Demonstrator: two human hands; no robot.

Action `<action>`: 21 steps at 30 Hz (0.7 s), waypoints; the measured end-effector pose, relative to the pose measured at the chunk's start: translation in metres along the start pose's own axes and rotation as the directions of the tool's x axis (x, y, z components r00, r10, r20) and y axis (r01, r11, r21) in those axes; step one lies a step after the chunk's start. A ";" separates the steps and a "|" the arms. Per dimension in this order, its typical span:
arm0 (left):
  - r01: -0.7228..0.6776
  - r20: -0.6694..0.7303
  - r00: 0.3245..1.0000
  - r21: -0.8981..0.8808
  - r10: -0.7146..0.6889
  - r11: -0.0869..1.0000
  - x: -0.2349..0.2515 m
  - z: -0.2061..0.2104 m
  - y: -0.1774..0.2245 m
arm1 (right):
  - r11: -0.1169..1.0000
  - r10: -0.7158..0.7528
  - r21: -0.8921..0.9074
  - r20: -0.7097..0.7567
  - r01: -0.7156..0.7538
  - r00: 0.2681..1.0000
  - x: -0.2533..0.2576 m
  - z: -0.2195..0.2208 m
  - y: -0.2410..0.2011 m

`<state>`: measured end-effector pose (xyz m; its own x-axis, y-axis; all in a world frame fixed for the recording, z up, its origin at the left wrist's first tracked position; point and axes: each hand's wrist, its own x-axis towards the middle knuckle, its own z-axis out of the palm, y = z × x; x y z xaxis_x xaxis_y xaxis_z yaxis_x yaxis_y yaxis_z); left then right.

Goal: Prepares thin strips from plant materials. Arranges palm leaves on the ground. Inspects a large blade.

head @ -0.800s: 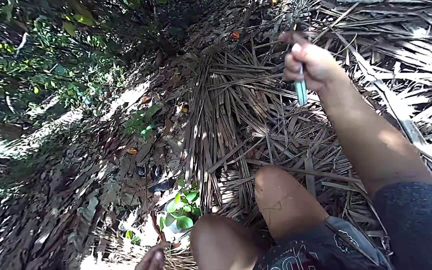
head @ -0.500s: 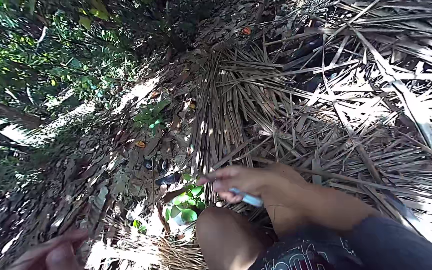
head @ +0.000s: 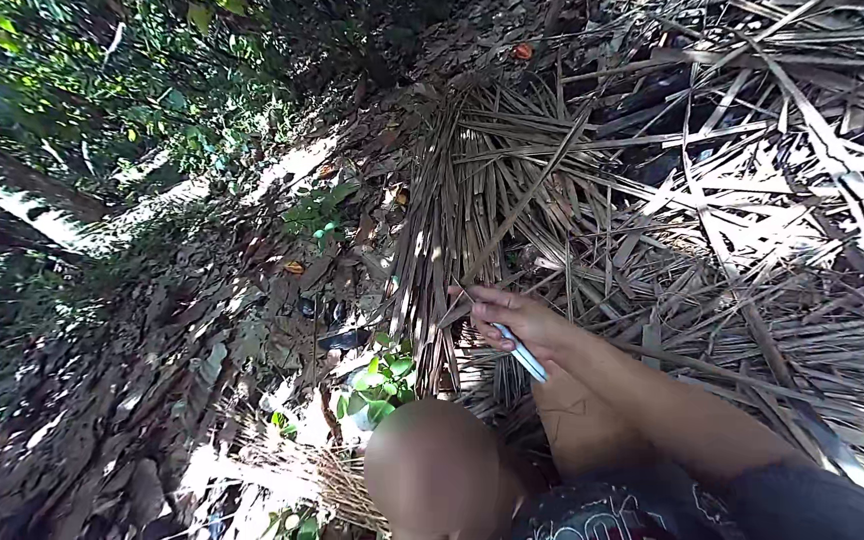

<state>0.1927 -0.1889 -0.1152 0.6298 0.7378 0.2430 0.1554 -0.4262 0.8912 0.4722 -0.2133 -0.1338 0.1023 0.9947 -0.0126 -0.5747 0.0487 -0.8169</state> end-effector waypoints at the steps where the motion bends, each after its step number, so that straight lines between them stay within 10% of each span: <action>1: -0.146 0.025 0.989 0.160 0.144 0.976 0.007 0.006 0.004 | 0.999 0.028 -0.046 0.046 -0.026 0.999 -0.004 -0.002 0.001; 4: -0.282 0.114 0.959 0.385 0.258 0.879 0.054 0.015 0.007 | 0.990 0.083 -0.126 0.188 -0.060 0.979 -0.016 -0.009 0.006; 9: 0.175 0.405 0.903 -0.043 -0.143 0.984 0.093 0.039 0.000 | 0.973 0.085 -0.230 0.278 -0.019 0.957 -0.040 -0.027 -0.005; 13: 0.519 0.611 0.761 -0.372 -0.218 0.770 0.091 0.060 0.001 | 0.962 0.043 -0.274 0.230 0.022 0.972 -0.056 -0.043 -0.012; 21: 0.684 0.628 0.685 -0.381 -0.369 0.622 0.091 0.098 0.003 | 0.607 -0.089 -0.787 -0.209 -0.114 0.974 -0.087 -0.061 -0.031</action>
<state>0.3246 -0.1742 -0.1281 0.8521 0.3339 -0.4031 0.2378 0.4390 0.8665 0.5301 -0.3071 -0.1426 0.3207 0.9452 -0.0605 0.2786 -0.1552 -0.9478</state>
